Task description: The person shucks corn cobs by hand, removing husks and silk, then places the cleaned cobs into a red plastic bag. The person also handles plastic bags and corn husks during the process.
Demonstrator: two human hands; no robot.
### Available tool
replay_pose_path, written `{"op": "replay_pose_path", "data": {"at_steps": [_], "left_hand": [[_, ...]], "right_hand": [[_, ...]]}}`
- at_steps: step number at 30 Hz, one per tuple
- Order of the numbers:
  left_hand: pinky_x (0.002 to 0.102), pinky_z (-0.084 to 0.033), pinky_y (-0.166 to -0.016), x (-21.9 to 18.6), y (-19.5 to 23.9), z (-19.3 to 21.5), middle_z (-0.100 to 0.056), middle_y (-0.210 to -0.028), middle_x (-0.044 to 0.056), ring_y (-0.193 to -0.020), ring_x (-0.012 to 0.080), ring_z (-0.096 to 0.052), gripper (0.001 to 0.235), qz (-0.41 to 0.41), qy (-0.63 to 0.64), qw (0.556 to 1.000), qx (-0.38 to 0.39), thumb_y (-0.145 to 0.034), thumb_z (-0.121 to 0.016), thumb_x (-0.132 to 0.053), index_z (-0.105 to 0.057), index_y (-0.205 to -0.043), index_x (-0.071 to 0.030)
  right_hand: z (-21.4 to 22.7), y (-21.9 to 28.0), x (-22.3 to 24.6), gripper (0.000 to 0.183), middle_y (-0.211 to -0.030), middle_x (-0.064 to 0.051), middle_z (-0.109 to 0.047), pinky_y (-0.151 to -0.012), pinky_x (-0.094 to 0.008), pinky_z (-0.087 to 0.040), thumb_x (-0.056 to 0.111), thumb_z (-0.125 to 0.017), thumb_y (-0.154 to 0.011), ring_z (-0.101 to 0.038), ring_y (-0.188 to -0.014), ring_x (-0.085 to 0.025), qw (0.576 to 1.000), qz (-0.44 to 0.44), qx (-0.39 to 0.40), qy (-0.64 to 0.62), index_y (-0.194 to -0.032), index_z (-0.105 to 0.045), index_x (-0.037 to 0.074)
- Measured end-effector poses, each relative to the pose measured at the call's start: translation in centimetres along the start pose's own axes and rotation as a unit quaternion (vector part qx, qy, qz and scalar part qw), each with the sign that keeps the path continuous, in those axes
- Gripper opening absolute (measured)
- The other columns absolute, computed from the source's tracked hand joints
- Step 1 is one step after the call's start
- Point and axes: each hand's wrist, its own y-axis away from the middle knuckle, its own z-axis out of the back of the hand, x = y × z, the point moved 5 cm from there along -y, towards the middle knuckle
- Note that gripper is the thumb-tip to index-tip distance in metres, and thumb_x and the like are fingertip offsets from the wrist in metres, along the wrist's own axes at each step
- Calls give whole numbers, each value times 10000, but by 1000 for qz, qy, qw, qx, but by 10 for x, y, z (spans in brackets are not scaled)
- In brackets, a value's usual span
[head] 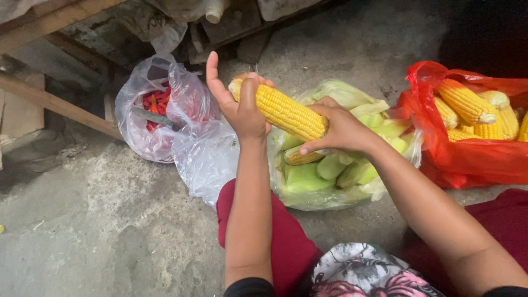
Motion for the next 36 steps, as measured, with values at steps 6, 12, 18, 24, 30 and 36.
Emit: {"op": "replay_pose_path", "data": {"at_steps": [6,12,18,24,30,36], "left_hand": [[372,-575,-723,-7,4,5,-609,-867,109,-734,227,-652,795,-25,9,999,21,-949,-543,78,-207,-1623,-177],[303,-568,-764,-14,28,-27,-708,-882,107,-793,182,-711,673,-151,-169,965,134,-1019,-627,-14,-279,-1587,-116],[232,-567,-655,12,79,-60,-669,-904,-42,-704,71,-634,495,-255,-380,838,297,-993,-658,-97,-550,-1464,-203],[275,-600,-678,38,104,-85,-684,-801,29,-665,146,-644,541,-153,-523,673,500,-1000,-681,-200,-507,-1509,-250],[370,-578,-462,12,-41,46,-606,-745,108,-544,200,-636,482,94,-12,992,-89,-882,-530,17,-498,-1345,-113],[347,-583,-577,61,-19,78,-721,-791,72,-648,193,-713,239,237,-348,898,127,-809,-733,-99,-717,-1048,-101]], "right_hand": [[-22,-12,-14,799,-1134,-53,-756,-918,-330,-555,304,-950,-566,-708,-1046,-172,986,-71,69,-137,-1273,-655,80],[-52,-18,-20,517,-1079,-65,-744,-870,-327,-569,217,-883,-742,-702,-985,-142,981,-3,-64,-186,-1167,-656,30],[-62,-17,-38,335,-1106,-87,-660,-887,-345,-555,203,-692,-920,-656,-1045,-170,936,147,-142,-285,-1202,-578,63],[-82,4,-59,239,-919,-75,-652,-800,-400,-543,186,-729,-789,-650,-892,-233,985,144,-87,24,-979,-613,99],[-87,37,-44,170,-698,-65,-621,-679,-458,-521,143,-762,-651,-635,-711,-289,912,361,10,196,-743,-622,115],[-23,-2,-56,215,-771,-104,-660,-694,-395,-535,274,-757,-917,-648,-703,-239,979,65,-115,155,-862,-640,102]]}}
